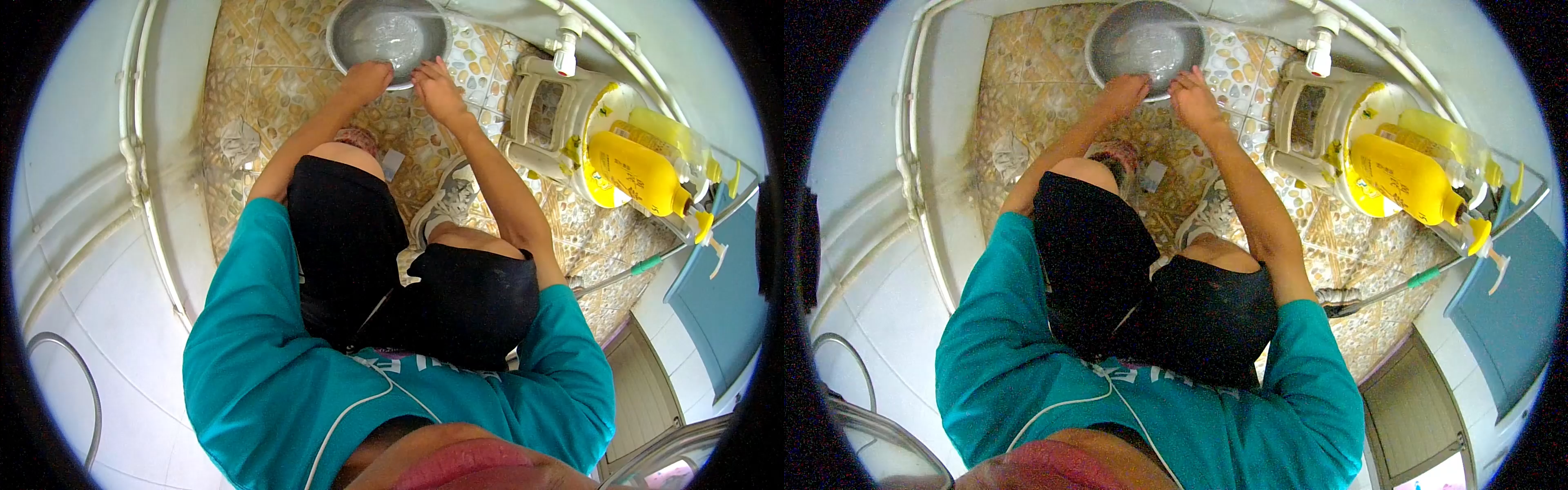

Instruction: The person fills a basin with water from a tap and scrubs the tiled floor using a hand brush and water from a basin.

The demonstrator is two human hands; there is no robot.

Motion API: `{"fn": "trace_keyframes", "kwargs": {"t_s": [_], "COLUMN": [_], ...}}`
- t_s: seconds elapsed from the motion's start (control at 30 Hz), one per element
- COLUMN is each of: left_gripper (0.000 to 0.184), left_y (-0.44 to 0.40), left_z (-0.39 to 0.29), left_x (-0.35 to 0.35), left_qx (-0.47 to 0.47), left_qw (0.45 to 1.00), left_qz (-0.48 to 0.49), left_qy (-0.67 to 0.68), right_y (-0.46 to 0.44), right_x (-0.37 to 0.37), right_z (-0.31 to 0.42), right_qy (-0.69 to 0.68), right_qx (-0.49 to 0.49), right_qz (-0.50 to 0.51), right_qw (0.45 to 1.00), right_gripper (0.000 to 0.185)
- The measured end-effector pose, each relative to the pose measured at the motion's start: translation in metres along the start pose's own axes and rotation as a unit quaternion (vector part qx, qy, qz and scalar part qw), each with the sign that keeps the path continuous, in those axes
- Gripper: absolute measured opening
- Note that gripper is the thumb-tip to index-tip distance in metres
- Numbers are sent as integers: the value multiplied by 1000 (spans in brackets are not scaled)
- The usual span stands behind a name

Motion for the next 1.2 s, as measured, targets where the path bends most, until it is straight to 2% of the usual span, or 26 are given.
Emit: {"fn": "trace_keyframes", "kwargs": {"t_s": [0.1, 0.17, 0.2, 0.27, 0.4, 0.47, 0.5, 0.57, 0.6, 0.67, 0.7, 0.77, 0.9, 1.0, 1.07, 1.1, 1.13, 1.17, 1.2], "left_gripper": [33, 38, 38, 46, 46, 45, 45, 45, 45, 41, 41, 42, 43, 43, 40, 40, 40, 41, 41], "left_y": [-2, 3, 7, 15, 12, 8, 7, 2, 0, 4, 5, 4, 5, 5, 3, 3, 4, 5, 5], "left_z": [6, 1, 2, -3, 6, 5, 4, 6, 7, 7, 7, 7, 2, 0, 4, 5, 8, 10, 13], "left_x": [4, 3, 4, 3, 6, 4, 7, 11, 10, 13, 13, 10, 8, 11, 11, 12, 14, 13, 12], "left_qx": [3, 71, 70, 200, 186, 127, 129, 83, 81, 79, 74, 91, 87, 94, 84, 85, 89, 92, 88], "left_qw": [1000, 995, 995, 977, 980, 989, 989, 993, 994, 995, 995, 994, 995, 994, 994, 994, 995, 995, 995], "left_qz": [22, 71, 70, -1, 16, 57, 58, 79, 70, 57, 51, 51, 35, 14, 19, 19, 24, 27, 25], "left_qy": [-5, -23, -22, -72, -64, -40, -38, -37, -33, -36, -32, -20, -45, -45, -65, -67, -47, -28, -34], "right_y": [1, 2, 2, 0, -13, -21, -19, -19, -22, -12, -7, -6, -10, -13, -17, -20, -24, -28, -29], "right_x": [5, 11, 11, 12, 8, 2, 3, 5, 6, 9, 9, 10, 15, 4, -28, -47, -68, -92, -124], "right_z": [-2, -4, -3, -5, -11, -12, -10, -11, -4, 7, 8, 13, 5, 11, 26, 33, 40, 50, 66], "right_qy": [6, 18, 18, 22, 1, 5, 7, -35, -31, -158, -157, 63, 36, 49, 59, 58, -97, -250, -392], "right_qx": [-11, -8, -8, -1, -9, -4, -3, 92, 82, 193, 186, 51, 36, 41, 108, 108, 103, 92, 94], "right_qz": [1, -24, -24, -10, -8, -68, -66, -59, -58, -105, -100, -27, -49, -20, 20, 18, 22, 25, 46], "right_qw": [1000, 1000, 1000, 1000, 1000, 998, 998, 993, 994, 963, 965, 996, 997, 998, 992, 992, 990, 964, 914], "right_gripper": [24, 27, 27, 31, 34, 40, 40, 37, 37, 29, 29, 25, 25, 26, 26, 26, 27, 28, 29]}}
Point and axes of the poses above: each hand's wrist, its own y-axis away from the middle knuckle, its own x-axis out of the palm, z = x × y, the point moved 3 cm from there along -y, towards the middle knuckle, and after that the axes turned 14 degrees about y, right-handed, at the moved point
